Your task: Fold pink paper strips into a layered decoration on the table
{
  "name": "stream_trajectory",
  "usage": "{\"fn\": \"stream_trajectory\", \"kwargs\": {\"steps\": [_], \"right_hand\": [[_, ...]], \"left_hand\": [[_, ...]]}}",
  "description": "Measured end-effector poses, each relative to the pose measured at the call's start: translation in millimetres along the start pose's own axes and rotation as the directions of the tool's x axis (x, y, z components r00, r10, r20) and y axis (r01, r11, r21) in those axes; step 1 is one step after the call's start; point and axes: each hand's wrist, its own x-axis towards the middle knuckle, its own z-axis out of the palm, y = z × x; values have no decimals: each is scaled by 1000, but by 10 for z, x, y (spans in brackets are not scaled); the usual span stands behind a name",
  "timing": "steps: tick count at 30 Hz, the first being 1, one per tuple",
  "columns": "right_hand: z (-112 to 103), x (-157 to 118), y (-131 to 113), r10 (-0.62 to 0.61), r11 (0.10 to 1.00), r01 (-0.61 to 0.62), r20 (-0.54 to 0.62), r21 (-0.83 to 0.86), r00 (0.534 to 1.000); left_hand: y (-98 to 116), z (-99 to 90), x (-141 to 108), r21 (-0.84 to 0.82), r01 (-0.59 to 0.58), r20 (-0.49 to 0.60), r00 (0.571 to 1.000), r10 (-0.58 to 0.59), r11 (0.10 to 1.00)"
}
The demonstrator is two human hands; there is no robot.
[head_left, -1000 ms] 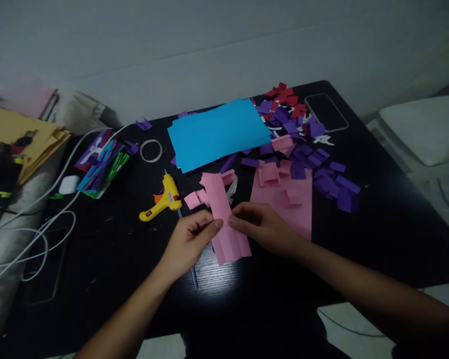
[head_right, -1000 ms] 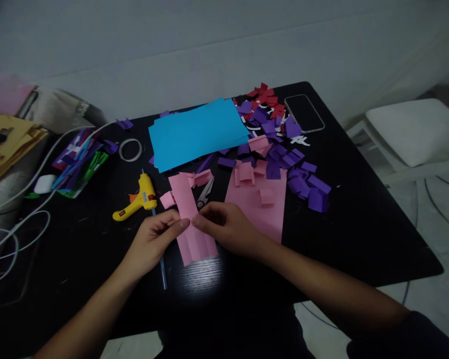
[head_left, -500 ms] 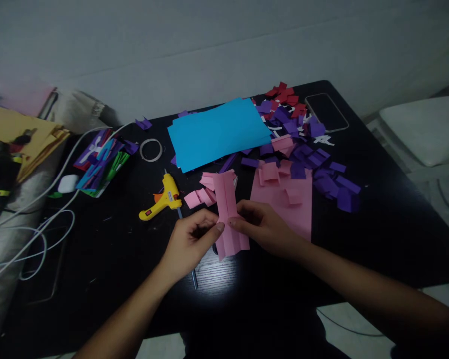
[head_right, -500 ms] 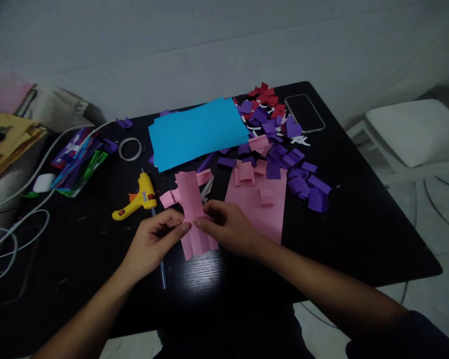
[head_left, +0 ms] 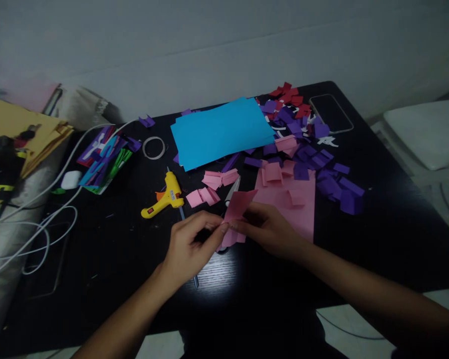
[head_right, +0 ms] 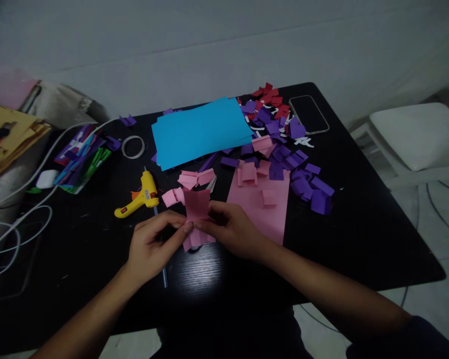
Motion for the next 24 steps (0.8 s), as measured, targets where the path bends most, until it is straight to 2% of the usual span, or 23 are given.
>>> {"fn": "stream_trajectory", "kwargs": {"steps": [6, 11, 16, 20, 24], "right_hand": [[13, -5, -24, -8, 1000, 8, -5, 10, 1000], [9, -2, -29, -7, 1000, 7, -8, -1, 1000], [9, -5, -11, -1, 1000, 0, -11, -30, 1000], [3, -10, -13, 15, 999, -15, -6, -29, 1000], [-13, -8, -12, 14, 1000, -14, -5, -14, 1000]], "left_hand": [[25, -9, 4, 22, -40, -4, 999, 40, 999], [49, -4, 11, 16, -6, -38, 999, 6, 1000], [42, -13, 14, -5, 7, -21, 1000, -8, 1000], [37, -35, 21, -64, 108, 27, 994, -107, 992], [29, -46, 30, -130, 235, 82, 971, -226, 963]]}}
